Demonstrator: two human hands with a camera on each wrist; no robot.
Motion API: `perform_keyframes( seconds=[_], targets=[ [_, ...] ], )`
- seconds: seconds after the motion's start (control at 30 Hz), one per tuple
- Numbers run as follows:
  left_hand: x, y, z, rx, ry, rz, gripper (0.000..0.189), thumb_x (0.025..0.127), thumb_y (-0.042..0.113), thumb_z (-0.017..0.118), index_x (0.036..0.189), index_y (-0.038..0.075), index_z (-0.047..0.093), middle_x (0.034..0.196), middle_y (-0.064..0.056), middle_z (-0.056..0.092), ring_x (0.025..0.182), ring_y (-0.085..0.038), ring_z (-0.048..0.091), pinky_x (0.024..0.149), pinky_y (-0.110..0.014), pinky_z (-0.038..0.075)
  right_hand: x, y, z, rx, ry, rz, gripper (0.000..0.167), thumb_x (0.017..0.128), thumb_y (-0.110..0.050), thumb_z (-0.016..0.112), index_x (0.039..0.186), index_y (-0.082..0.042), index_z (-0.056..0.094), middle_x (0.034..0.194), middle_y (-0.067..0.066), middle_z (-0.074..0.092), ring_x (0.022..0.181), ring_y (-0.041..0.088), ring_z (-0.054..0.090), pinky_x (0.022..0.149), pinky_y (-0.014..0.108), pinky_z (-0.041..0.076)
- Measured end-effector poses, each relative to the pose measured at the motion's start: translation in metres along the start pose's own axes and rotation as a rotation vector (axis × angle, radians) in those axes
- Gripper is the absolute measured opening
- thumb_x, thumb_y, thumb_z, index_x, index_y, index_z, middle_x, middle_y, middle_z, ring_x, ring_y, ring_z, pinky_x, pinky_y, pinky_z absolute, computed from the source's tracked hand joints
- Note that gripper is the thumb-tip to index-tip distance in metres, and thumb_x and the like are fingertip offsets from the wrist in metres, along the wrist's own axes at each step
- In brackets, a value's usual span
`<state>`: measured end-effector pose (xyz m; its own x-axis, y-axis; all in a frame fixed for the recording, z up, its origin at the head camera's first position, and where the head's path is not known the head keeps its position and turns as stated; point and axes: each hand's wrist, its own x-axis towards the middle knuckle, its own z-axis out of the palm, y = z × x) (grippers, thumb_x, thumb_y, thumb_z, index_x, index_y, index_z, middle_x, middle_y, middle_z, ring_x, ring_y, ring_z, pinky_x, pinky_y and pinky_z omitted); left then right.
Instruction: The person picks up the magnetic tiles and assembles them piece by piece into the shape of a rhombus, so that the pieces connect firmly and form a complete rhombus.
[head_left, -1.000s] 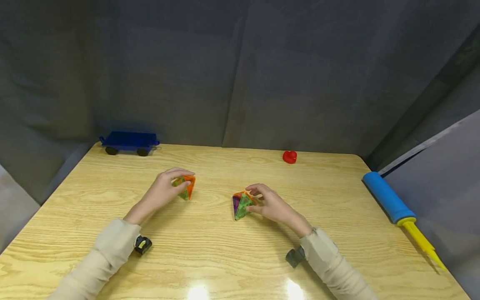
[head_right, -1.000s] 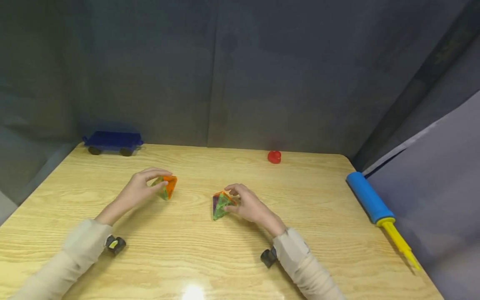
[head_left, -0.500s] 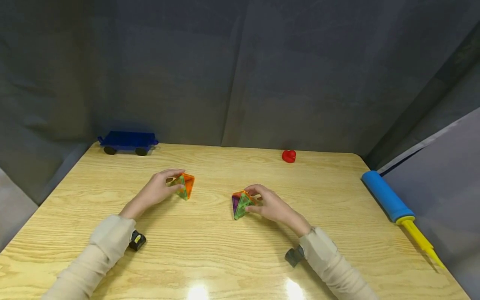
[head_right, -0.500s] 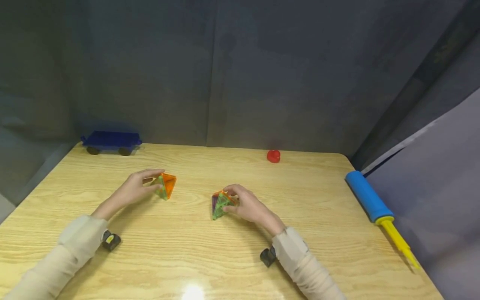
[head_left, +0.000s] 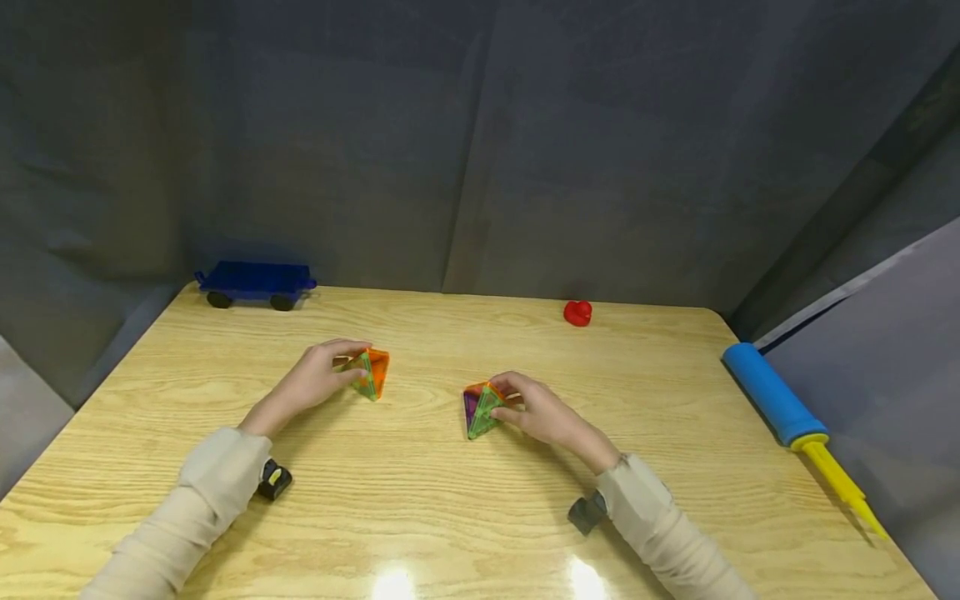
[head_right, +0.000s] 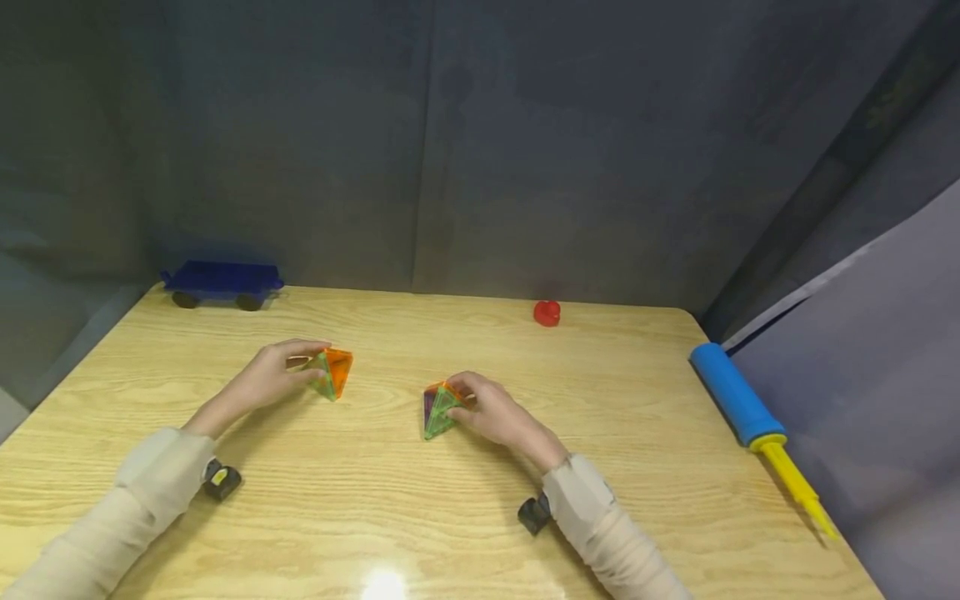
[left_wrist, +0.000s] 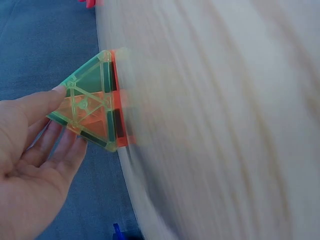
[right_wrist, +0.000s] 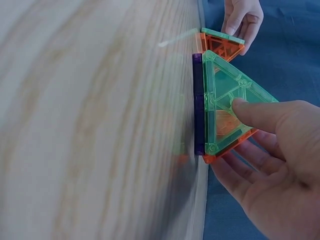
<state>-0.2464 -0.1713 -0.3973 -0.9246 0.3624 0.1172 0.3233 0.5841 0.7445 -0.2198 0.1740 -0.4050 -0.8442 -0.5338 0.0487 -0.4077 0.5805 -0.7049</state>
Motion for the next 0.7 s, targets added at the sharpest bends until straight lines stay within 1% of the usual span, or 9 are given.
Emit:
perform_keyframes(
  seconds=[0.2,0.37,0.7],
  targets=[
    [0.003,0.002,0.005,-0.029,-0.001,0.013,0.045,0.091,0.007,0.063,0.132,-0.006,0.051,0.131,-0.026,0.051,0.119,-0.042,0.050,0.098,-0.048,0.044,0.002,0.000,0.000,0.008,0.006,0.006,0.039,0.091,-0.009,0.063,0.126,0.004,0.051,0.117,0.014,0.060,0.111,0.030,0.057,0.095,0.040,0.048],
    [0.005,0.005,0.010,-0.049,-0.023,0.014,0.045,0.091,0.007,0.064,0.133,-0.005,0.051,0.128,-0.024,0.052,0.117,-0.039,0.052,0.098,-0.046,0.045,0.003,0.000,0.000,0.009,0.015,0.023,0.039,0.091,-0.009,0.063,0.126,0.004,0.052,0.117,0.014,0.060,0.111,0.030,0.057,0.095,0.041,0.047],
    [0.007,0.020,0.023,-0.070,-0.072,0.055,0.043,0.090,0.004,0.064,0.131,-0.004,0.053,0.130,-0.021,0.053,0.115,-0.035,0.054,0.094,-0.044,0.048,0.006,0.004,0.000,0.010,0.023,0.031,0.039,0.091,-0.010,0.063,0.126,0.004,0.051,0.118,0.014,0.060,0.111,0.029,0.056,0.096,0.040,0.047]
  ],
)
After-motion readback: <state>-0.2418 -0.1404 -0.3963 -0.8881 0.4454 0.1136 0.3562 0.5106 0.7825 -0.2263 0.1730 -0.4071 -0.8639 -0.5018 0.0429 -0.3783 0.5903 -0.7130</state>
